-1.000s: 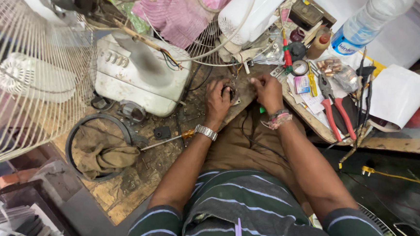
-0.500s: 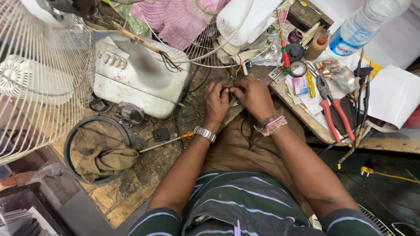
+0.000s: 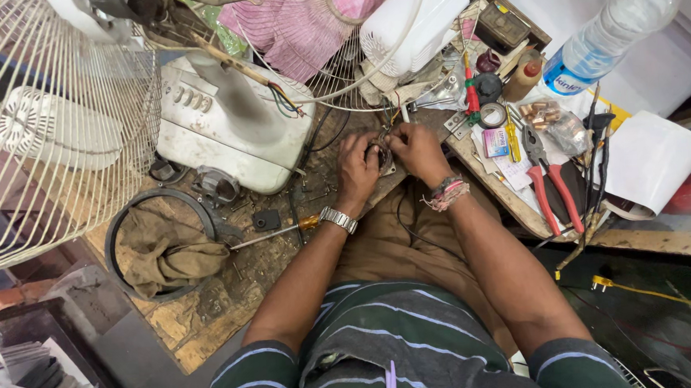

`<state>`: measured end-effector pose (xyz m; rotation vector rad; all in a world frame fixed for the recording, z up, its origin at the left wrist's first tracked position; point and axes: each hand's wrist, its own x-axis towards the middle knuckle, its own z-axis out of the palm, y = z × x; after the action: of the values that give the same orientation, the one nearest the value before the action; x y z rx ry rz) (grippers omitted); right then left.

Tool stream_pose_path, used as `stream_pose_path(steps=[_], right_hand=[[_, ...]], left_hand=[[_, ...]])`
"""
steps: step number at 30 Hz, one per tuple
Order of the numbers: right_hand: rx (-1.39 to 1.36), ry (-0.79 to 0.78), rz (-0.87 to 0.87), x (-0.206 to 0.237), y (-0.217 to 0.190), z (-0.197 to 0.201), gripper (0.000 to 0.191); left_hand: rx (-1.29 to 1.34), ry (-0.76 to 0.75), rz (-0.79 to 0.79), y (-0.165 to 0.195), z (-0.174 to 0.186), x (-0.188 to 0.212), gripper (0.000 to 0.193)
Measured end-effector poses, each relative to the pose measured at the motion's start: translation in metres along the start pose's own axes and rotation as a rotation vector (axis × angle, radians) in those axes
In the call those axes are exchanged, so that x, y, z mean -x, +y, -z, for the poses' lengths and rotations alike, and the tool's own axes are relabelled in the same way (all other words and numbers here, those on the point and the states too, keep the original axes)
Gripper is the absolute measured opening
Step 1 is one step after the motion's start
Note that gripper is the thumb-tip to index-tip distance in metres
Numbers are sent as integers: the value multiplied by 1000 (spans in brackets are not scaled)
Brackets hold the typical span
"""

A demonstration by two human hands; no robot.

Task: The person works on a small electrical component, likely a fan capacitor, using pliers and a screwdriver to strip wires, twist connections, and adjust terminals. The person repeatedly handles the component and wires, making small adjustments throughout the clip.

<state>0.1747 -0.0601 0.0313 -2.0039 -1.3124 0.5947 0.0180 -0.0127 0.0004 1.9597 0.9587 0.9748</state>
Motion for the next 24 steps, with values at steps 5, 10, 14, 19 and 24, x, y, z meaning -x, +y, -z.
stream_pose_path(steps=[5, 10, 14, 19, 24], right_hand=[[-81, -29, -46, -3, 7, -3, 21], [-36, 8, 74, -1, 7, -1, 23], [-55, 64, 96, -1, 6, -8, 21], [-53, 80, 144, 4, 15, -9, 21], [-51, 96, 189, 5, 17, -10, 20]], left_hand=[[11, 25, -34, -1, 0, 0, 27], [3, 17, -17, -3, -3, -1, 25], [15, 16, -18, -4, -4, 4, 22], [-31, 46, -25, -9, -5, 0, 21], [-14, 41, -68, -12, -5, 1, 20]])
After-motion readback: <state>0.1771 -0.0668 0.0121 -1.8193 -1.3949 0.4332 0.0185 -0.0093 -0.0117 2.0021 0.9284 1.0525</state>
